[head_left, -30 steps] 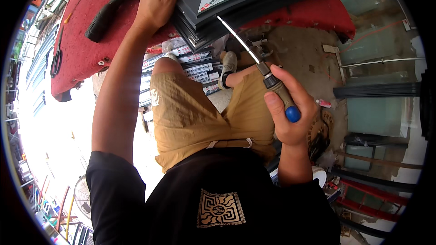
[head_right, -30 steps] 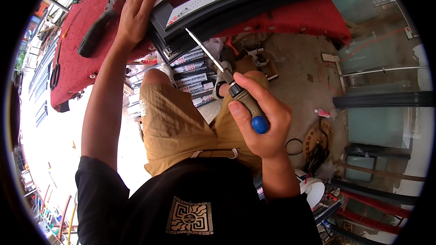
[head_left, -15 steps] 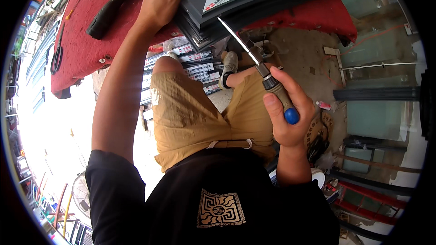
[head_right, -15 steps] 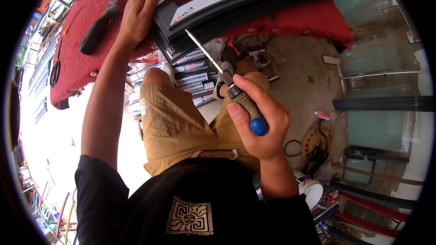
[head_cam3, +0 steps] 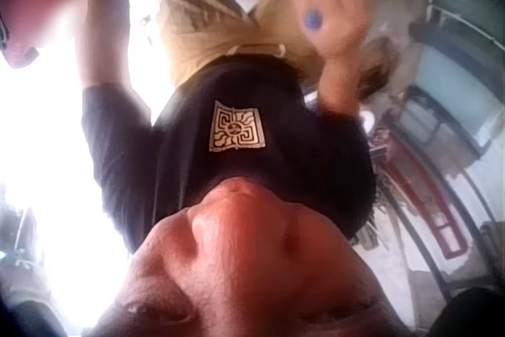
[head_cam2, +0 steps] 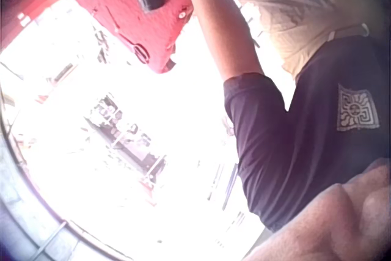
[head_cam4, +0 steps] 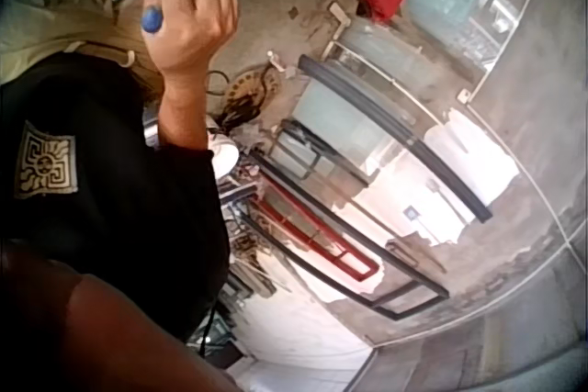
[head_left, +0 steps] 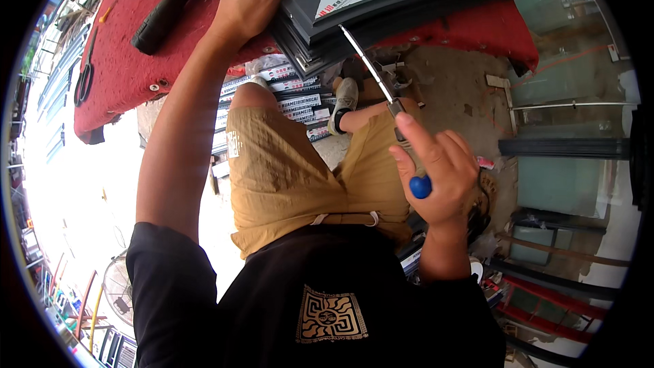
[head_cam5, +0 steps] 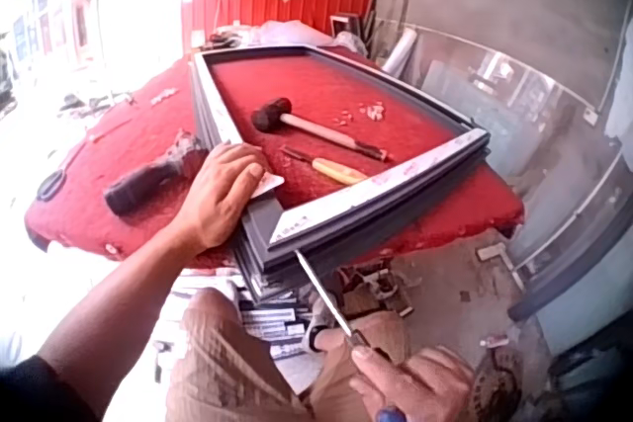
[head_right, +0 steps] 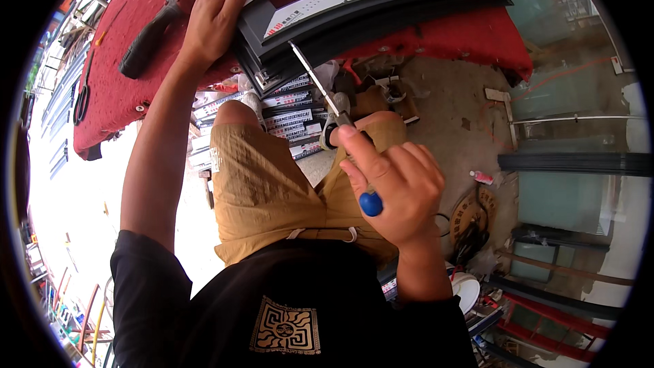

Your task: The person assembles a metal window frame on a red workbench. They use a power drill to drive screws into the frame corners, a rubber mallet to tap the joints into alignment, and a manual screwdriver for final adjustments. The person also uses a utility knife to trim protective film from the frame edges.

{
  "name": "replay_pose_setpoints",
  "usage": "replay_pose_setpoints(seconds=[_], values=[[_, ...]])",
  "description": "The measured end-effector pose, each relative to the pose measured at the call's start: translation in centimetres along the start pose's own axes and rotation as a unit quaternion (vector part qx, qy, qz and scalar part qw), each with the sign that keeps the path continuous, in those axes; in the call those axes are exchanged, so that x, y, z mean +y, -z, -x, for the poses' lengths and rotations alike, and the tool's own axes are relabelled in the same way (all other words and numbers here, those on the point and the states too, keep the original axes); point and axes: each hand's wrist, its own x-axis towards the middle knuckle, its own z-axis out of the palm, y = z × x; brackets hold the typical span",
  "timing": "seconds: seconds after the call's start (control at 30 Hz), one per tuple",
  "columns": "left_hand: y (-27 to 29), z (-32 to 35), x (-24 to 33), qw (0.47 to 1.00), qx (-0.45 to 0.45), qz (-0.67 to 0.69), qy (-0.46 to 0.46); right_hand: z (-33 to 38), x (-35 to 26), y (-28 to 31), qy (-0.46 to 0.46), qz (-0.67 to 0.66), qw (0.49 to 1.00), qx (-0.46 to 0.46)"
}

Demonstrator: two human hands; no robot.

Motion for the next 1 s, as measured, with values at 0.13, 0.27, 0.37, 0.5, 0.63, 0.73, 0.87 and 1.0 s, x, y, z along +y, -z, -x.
replay_pose_setpoints(seconds=[0.13, 0.27, 0.37, 0.5, 0.63, 0.73, 0.87, 1.0], values=[[0.5, 0.2, 0.4, 1.0, -0.004, -0.015, 0.004, -1.0, -0.8, 1.2, 0.011, 0.027, 0.999, -0.029], [0.4, -0.2, 0.6, 1.0, -0.02, -0.006, 0.011, -1.2, -1.6, 0.3, -0.066, -0.181, 0.981, 0.021], [0.2, -0.1, 0.3, 1.0, -0.006, -0.014, 0.004, -0.9, -2.0, 0.1, -0.139, -0.304, 0.942, 0.005], [0.0, -0.1, -0.2, 1.0, -0.007, -0.013, 0.001, -0.4, -2.4, -0.3, -0.194, -0.386, 0.902, 0.009], [0.3, -0.3, 0.5, 1.0, -0.024, -0.01, -0.002, 0.4, -2.0, -0.4, -0.215, -0.377, 0.901, 0.006], [-0.1, -0.2, -0.3, 1.0, -0.015, -0.019, -0.004, 0.0, -1.6, 0.2, -0.128, -0.243, 0.961, 0.015], [-0.5, 0.1, -1.3, 0.999, 0.015, -0.029, -0.027, -0.8, -0.9, 2.6, 0.003, -0.065, 0.997, 0.043], [-0.6, 0.5, -0.5, 0.997, 0.067, -0.002, 0.022, 1.6, -1.5, 1.6, -0.119, -0.235, 0.957, 0.123]])
